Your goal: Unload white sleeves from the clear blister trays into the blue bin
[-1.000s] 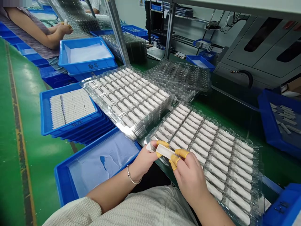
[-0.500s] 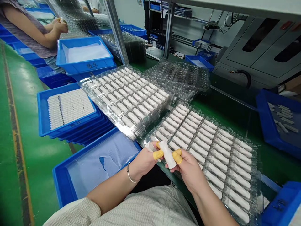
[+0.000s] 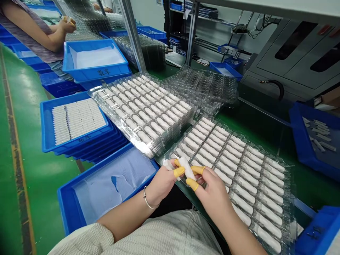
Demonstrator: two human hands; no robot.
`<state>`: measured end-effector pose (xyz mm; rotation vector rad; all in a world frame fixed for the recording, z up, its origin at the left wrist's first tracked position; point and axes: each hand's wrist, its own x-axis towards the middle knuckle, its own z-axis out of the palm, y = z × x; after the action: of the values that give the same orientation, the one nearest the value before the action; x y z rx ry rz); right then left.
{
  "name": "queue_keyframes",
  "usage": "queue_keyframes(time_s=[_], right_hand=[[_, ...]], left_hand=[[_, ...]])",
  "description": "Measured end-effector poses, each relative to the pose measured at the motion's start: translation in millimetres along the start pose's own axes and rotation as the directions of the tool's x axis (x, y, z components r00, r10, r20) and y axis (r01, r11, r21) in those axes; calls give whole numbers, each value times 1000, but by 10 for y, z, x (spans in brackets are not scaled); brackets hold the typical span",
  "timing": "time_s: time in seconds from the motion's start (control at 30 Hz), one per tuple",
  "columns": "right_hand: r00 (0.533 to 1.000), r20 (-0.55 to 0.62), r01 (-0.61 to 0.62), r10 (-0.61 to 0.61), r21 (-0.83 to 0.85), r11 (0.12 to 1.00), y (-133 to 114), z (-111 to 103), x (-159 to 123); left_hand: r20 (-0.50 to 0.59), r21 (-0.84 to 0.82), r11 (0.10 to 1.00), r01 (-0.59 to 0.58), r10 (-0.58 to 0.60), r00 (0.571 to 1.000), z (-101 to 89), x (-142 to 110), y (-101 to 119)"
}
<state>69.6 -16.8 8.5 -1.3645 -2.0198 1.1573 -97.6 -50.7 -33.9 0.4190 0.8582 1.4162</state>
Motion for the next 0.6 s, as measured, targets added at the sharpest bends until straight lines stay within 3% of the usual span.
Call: queue_keyframes(time_s=[0.1,0.27,0.33,0.43,0.6], right_hand=[[996,49,87,-79,-188,978,-91,39,100],[996,38,92,-84,-395,914,-92,-35,582],[994,29,104,-104,-527,844,-80,-59,787],[986,109,167,-127,-685,709,-90,-27,990],[972,203,235,-121,-778,582,-121,99,1110]], left_hand=[[-24,24,999,-32,33,999,-20,1,19],[-117,-16,998,-68,66,991,-54,7,88],[-161,-43,996,-72,65,985,-74,-1,106],[-170,-37,997,-68,61,984,-112,-9,119],[-170,-53,996,-69,59,984,-129,-5,134]])
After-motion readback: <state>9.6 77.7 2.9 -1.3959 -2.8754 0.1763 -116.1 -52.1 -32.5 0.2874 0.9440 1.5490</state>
